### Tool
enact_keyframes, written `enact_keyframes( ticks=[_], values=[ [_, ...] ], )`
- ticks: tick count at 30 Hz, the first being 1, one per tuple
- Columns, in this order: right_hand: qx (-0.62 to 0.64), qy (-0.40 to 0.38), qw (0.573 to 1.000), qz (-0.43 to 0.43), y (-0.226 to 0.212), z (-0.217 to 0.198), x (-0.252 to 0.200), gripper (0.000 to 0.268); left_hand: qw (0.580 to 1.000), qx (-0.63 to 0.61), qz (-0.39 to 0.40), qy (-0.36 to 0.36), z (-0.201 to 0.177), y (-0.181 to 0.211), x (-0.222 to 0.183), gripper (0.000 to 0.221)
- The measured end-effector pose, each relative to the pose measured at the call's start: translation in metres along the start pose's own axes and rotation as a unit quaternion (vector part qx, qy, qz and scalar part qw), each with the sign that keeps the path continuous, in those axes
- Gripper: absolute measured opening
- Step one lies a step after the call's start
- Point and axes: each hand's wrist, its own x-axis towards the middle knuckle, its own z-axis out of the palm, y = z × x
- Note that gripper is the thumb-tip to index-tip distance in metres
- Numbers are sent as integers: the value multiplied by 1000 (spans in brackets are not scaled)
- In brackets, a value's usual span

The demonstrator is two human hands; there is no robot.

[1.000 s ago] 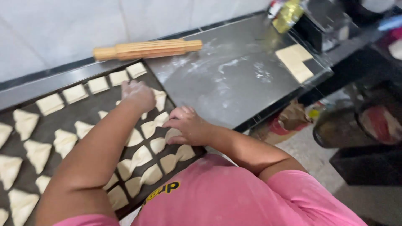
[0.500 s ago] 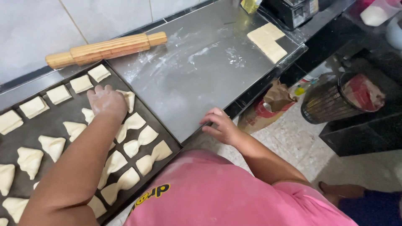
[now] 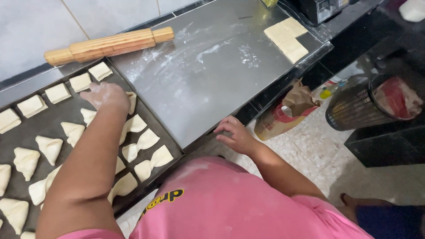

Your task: Picking up pre-cut dough squares, folding them into decorative shapes, and arranging them neatly on a metal baking tray.

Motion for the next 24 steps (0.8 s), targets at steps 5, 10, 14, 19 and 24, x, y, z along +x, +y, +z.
enact_keyframes(
  ticks=[5,10,14,19,24],
  values=[
    [-12,-2,1000,17,16,-20,-18,20,1000,15,2,-10,-5,5,-5,40],
    [5,-19,999,41,29,-25,-34,16,999,1,14,46,25,-22,15,33],
    [-32,-34,997,63,45,-18,-35,16,955,-62,125,261,10,-70,-83,18],
    [-31,-65,996,59,44,2,-37,15,838,-229,207,450,50,-156,-174,11],
    [-60,-103,991,-59,9,32,-6,23,795,-348,68,492,130,-221,-216,11]
  ],
)
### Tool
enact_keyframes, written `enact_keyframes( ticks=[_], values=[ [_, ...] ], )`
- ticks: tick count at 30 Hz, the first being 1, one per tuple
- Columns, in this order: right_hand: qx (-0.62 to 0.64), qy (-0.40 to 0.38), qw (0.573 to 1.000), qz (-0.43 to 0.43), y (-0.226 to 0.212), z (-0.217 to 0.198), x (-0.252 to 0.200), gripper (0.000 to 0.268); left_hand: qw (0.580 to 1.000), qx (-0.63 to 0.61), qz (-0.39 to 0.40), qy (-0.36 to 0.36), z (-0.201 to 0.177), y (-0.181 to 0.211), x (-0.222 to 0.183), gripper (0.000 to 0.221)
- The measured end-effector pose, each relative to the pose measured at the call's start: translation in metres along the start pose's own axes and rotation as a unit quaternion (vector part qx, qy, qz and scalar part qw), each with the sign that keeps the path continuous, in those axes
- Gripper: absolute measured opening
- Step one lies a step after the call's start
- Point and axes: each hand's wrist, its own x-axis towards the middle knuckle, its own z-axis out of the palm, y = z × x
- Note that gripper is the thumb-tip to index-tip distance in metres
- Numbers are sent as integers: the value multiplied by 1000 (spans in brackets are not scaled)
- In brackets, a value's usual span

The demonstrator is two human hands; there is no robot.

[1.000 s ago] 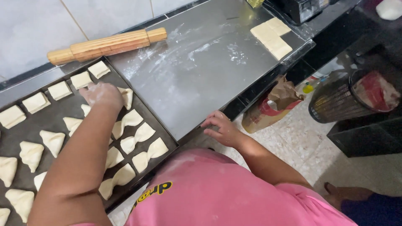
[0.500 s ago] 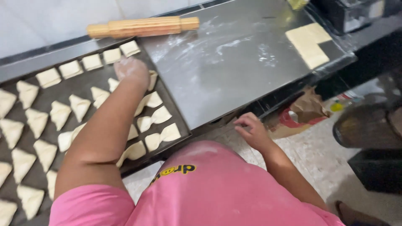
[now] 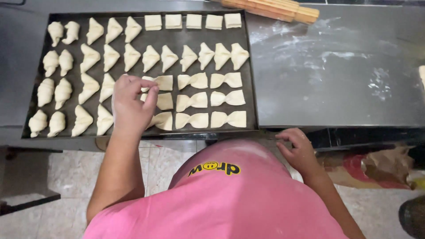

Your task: Picking up pre-cut dough squares, folding them into decorative shapes, and arranging them neatly on a metal baking tray.

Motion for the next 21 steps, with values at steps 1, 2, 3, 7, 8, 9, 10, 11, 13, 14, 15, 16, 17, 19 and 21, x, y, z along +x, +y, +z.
enact_keyframes(
  ticks=[1,2,3,7,8,9,10,11,13,14,15,16,17,19,21],
  values=[
    [0,-5,1000,-9,-12,2,10,23,1000,5,-6,8,-3,2,-14,11],
    [-21,-15,999,-38,-25,4,19,25,999,-42,-29,-15,-6,5,-28,9],
    [-43,-21,997,-67,-37,5,30,26,994,-90,-47,-36,-8,7,-38,9],
    [-64,-25,985,-157,-46,23,63,28,905,-287,-148,-278,-23,42,-71,9],
    [-78,-28,983,-164,-50,24,69,28,868,-293,-128,-381,-26,52,-72,17],
    [-92,-33,980,-176,-53,25,77,29,822,-296,-107,-475,-29,63,-74,26],
    [-93,-38,977,-187,-47,25,77,29,826,-297,-112,-465,-20,63,-86,26],
    [-120,-41,975,-181,-40,25,78,25,823,-272,-140,-478,-10,65,-98,25],
    [-148,-48,970,-187,-33,24,82,22,822,-248,-174,-482,12,67,-120,25],
    [-136,-68,973,-174,-34,24,85,19,813,-261,-225,-470,24,69,-130,25],
    [-125,-88,975,-160,-34,23,85,16,801,-274,-275,-456,36,72,-141,26],
    [-126,-94,973,-169,-29,27,83,16,803,-277,-280,-447,49,75,-150,26],
    [-142,-126,973,-128,-22,32,84,14,803,-276,-306,-431,64,76,-157,28],
    [-161,-159,969,-97,-12,38,86,16,806,-275,-335,-404,92,80,-170,30],
    [-129,-139,971,-143,-4,40,90,15,797,-283,-385,-371,119,84,-182,51]
  ],
)
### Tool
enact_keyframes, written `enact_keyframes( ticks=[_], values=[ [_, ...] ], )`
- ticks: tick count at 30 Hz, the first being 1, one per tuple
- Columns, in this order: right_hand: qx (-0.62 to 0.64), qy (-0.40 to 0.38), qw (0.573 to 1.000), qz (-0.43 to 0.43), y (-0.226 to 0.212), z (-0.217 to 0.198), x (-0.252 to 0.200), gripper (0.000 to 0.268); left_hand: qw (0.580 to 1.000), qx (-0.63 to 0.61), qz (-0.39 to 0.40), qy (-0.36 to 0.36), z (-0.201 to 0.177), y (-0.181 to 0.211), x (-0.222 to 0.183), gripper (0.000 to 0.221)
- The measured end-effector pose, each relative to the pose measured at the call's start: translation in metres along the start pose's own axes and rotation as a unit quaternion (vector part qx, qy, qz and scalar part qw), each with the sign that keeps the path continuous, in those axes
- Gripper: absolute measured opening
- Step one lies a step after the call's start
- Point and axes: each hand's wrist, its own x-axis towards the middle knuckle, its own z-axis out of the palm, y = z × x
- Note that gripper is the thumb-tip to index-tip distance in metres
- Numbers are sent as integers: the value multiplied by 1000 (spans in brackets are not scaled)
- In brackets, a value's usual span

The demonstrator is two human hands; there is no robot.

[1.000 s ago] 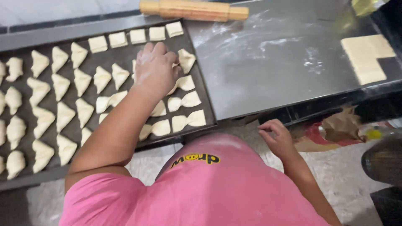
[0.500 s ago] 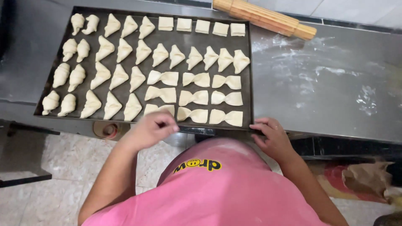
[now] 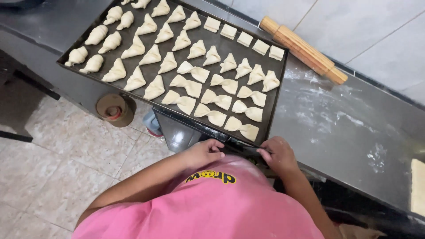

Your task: Picking up pre-cut dough squares, folding them into decorative shapes, and arranging them neatly on a metal baking tray.

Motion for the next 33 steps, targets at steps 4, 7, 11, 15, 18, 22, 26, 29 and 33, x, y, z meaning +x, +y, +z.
enact_keyframes(
  ticks=[4,7,11,15,18,22,26,29,33],
  values=[
    [2,31,997,-69,-9,-5,-9,16,993,-100,-29,50,54,1,21,64],
    [29,9,996,-88,-21,-11,-21,19,955,-270,-42,119,91,9,30,72],
    [103,-57,970,-213,-45,-36,-35,22,900,-376,-71,207,112,50,2,53],
    [204,-129,921,-306,-60,-62,-47,35,854,-438,-48,276,121,80,-38,38],
    [286,-125,897,-314,-46,-67,-52,28,848,-436,-47,298,124,79,-55,34],
    [241,-48,925,-289,20,-55,-43,33,863,-387,-59,318,113,42,-70,30],
    [135,49,970,-197,67,-72,-20,45,867,-368,-82,326,94,31,-108,37],
    [90,74,982,-146,71,-83,-7,52,872,-350,-82,331,73,10,-131,36],
    [41,39,993,-106,72,-62,-6,59,860,-355,-43,364,47,-67,-143,33]
  ],
)
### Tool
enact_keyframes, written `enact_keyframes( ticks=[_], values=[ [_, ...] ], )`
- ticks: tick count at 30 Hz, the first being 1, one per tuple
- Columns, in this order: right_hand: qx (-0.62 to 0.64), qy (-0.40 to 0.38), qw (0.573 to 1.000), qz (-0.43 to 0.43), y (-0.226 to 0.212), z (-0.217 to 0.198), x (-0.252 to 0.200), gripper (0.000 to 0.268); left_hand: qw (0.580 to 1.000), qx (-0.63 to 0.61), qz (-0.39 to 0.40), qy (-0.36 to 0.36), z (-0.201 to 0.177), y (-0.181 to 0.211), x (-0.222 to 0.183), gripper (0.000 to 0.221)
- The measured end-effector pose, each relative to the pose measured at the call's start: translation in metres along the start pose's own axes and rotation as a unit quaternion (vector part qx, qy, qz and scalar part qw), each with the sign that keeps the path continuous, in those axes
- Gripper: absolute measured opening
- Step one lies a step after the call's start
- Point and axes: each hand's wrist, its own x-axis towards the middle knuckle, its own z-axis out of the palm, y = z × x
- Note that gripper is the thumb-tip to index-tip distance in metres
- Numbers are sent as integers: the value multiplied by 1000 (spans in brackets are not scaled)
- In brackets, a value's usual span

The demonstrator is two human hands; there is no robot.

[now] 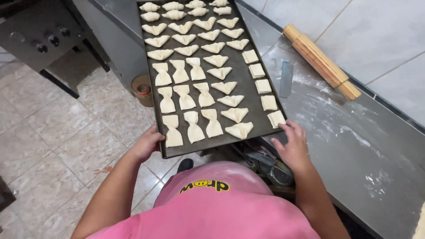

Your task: Picking up pre-cut dough squares, folding them into decorative shapes, and arranging them neatly on a metal baking tray.

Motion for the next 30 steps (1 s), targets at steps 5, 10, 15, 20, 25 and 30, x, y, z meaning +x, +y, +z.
enact_keyframes(
  ticks=[5,10,15,20,25,30],
  values=[
    [-15,26,999,-32,-2,33,-7,31,997,-28,66,28,-37,2,17,40],
    [16,124,990,-63,2,57,-13,24,988,-92,118,40,-49,4,25,49],
    [84,159,980,-91,-10,60,-11,26,982,-121,142,11,-80,-17,50,59],
    [87,144,984,-56,-25,60,-10,29,985,-108,131,12,-99,-20,59,62],
    [86,158,982,-56,-47,45,-11,23,986,-104,130,1,-95,-24,59,72],
    [111,145,982,-42,-41,50,-15,23,986,-115,120,-6,-85,-11,46,78]
  ],
)
